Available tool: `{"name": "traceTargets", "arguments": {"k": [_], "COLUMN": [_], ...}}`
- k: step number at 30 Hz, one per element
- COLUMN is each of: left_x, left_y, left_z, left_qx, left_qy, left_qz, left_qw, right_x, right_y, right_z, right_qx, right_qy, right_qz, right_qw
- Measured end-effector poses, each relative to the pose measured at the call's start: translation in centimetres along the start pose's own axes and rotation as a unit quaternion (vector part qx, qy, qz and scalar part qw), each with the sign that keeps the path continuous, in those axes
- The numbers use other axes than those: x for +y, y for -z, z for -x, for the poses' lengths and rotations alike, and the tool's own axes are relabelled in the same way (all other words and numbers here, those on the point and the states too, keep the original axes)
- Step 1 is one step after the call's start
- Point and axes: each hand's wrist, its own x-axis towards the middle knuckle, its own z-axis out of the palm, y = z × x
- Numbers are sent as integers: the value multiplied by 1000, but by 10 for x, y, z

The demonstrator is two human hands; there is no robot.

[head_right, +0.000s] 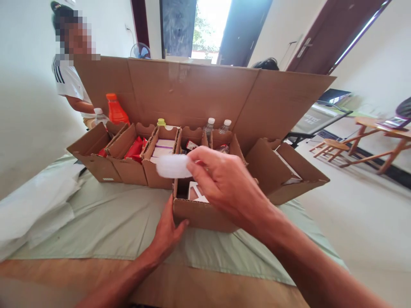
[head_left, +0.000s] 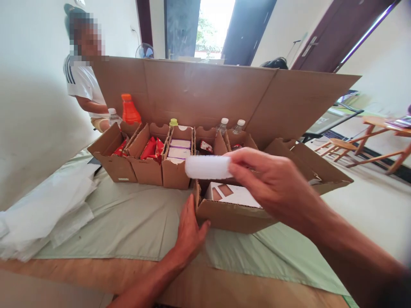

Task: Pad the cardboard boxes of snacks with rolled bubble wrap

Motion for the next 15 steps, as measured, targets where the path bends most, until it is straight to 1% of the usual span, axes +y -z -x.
{"name": "traceTargets", "arguments": {"k": [1, 2, 3, 4, 5, 6, 7, 8, 9, 10, 11, 12, 13, 14, 15], "left_x": [4, 10, 16, 24, 31, 38, 45, 49, 52, 52, 51, 48, 46, 43, 41], "left_y": [10, 23, 39, 57, 76, 94, 109, 122, 132, 139, 143, 144, 144, 143, 141], "left_z": [3, 7, 13, 20, 29, 38, 46, 52, 57, 60, 61, 60, 59, 57, 55], "left_qx": [8, 11, 5, -12, -35, -53, -57, -39, -3, 47, 102, 152, 188, 204, 203], "left_qy": [12, 30, 53, 79, 107, 134, 160, 184, 207, 226, 240, 246, 246, 242, 234], "left_qz": [17, 48, 100, 174, 261, 345, 411, 452, 464, 454, 433, 409, 391, 381, 378], "left_qw": [1000, 998, 994, 981, 959, 928, 896, 872, 861, 860, 863, 865, 867, 868, 873], "right_x": [-8, -17, -24, -31, -37, -42, -47, -52, -56, -59, -61, -61, -61, -59, -56], "right_y": [5, 4, -2, -13, -30, -51, -73, -97, -120, -140, -156, -170, -180, -187, -192], "right_z": [8, 16, 24, 32, 40, 48, 55, 62, 69, 75, 81, 87, 91, 94, 95], "right_qx": [54, 93, 113, 121, 119, 110, 97, 75, 54, 33, 22, 24, 31, 37, 31], "right_qy": [22, 54, 97, 144, 190, 233, 268, 294, 316, 333, 334, 312, 268, 206, 138], "right_qz": [-5, -2, 6, 14, 19, 21, 18, 10, -7, -32, -59, -85, -107, -126, -144], "right_qw": [998, 994, 989, 982, 974, 966, 959, 953, 947, 942, 941, 946, 957, 970, 979]}}
